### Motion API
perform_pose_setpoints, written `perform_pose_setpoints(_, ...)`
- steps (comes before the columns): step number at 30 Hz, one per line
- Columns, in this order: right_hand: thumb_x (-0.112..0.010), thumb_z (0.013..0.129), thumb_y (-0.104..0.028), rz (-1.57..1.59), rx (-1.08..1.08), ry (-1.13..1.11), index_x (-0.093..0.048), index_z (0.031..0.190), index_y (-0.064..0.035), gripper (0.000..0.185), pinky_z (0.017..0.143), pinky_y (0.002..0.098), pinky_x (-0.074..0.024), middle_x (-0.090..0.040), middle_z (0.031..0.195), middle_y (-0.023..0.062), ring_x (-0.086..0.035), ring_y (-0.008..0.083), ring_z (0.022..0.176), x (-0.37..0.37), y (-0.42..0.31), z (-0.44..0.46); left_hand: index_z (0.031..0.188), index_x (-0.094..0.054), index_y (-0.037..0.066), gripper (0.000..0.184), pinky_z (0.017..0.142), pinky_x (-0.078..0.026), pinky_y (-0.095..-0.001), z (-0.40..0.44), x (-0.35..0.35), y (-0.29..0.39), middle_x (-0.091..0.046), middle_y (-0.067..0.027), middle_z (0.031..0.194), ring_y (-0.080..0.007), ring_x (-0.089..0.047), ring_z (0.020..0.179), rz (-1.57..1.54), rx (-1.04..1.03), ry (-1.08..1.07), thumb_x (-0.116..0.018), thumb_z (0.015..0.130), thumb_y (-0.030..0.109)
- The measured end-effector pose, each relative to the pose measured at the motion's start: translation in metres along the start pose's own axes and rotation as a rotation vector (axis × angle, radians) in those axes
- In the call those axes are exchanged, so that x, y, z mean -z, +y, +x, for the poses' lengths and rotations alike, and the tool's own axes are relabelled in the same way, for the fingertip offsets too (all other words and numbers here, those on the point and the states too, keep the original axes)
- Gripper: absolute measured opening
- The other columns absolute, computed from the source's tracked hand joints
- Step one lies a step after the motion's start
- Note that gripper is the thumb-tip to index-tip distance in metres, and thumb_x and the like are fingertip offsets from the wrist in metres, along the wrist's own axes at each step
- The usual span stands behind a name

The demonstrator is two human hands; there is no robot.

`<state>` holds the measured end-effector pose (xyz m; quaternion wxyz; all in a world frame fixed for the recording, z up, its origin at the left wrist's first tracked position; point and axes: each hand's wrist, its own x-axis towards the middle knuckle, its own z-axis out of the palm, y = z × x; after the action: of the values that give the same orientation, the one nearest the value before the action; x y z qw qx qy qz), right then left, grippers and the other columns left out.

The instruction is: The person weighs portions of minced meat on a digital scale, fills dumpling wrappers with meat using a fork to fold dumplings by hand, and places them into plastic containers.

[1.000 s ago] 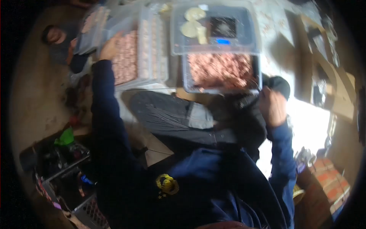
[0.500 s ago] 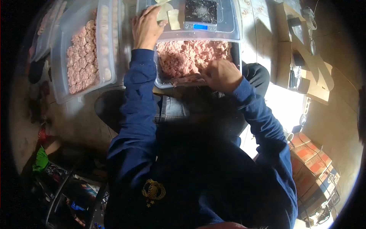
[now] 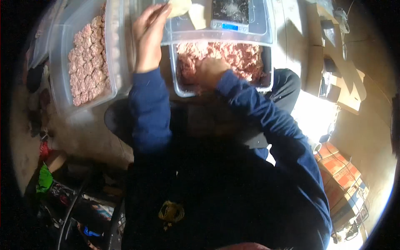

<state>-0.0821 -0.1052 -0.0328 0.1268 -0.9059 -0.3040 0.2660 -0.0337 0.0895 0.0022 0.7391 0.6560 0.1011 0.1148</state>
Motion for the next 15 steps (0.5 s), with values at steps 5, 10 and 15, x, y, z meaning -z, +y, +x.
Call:
perform_pose_setpoints(5,-0.056,0.091,-0.021,0.051,-0.080,-0.159,-0.073,0.091,0.0001,0.027,0.077,0.0476,-0.0599,-0.074,0.087,0.0206,-0.074,0.0358,0.083,0.027,0.014,-0.001,0.138,-0.050,-0.010,0.044,0.116,-0.046,-0.0481,-0.053,0.013,0.037,-0.056,-0.0263,0.142,-0.0333,-0.060,0.128,-0.637,0.261,-0.174,-0.055,0.100,0.011)
perform_pose_setpoints(10,-0.068,0.086,-0.021,0.041,-0.058,-0.057,-0.074,0.087,-0.0007,0.021,0.073,0.0420,-0.0601,-0.074,0.084,0.0199,-0.074,0.0326,0.079,0.035,-0.023,-0.023,0.152,-0.034,-0.009,0.064,0.113,-0.047,-0.0476,-0.098,0.017,0.065,-0.051,-0.0313,0.145,-0.0355,-0.059,0.129,-0.744,0.275,-0.201,-0.054,0.100,0.023)
perform_pose_setpoints(15,-0.072,0.093,-0.010,0.660,0.245,0.134,-0.077,0.098,0.0024,0.014,0.068,0.0347,-0.0569,-0.076,0.084,0.0171,-0.072,0.0214,0.073,0.038,0.040,-0.085,0.151,-0.039,-0.006,0.058,0.096,-0.057,-0.0410,-0.124,0.013,0.060,-0.061,-0.0260,0.132,-0.0321,-0.069,0.111,-0.217,0.105,-0.169,-0.048,0.107,0.030)
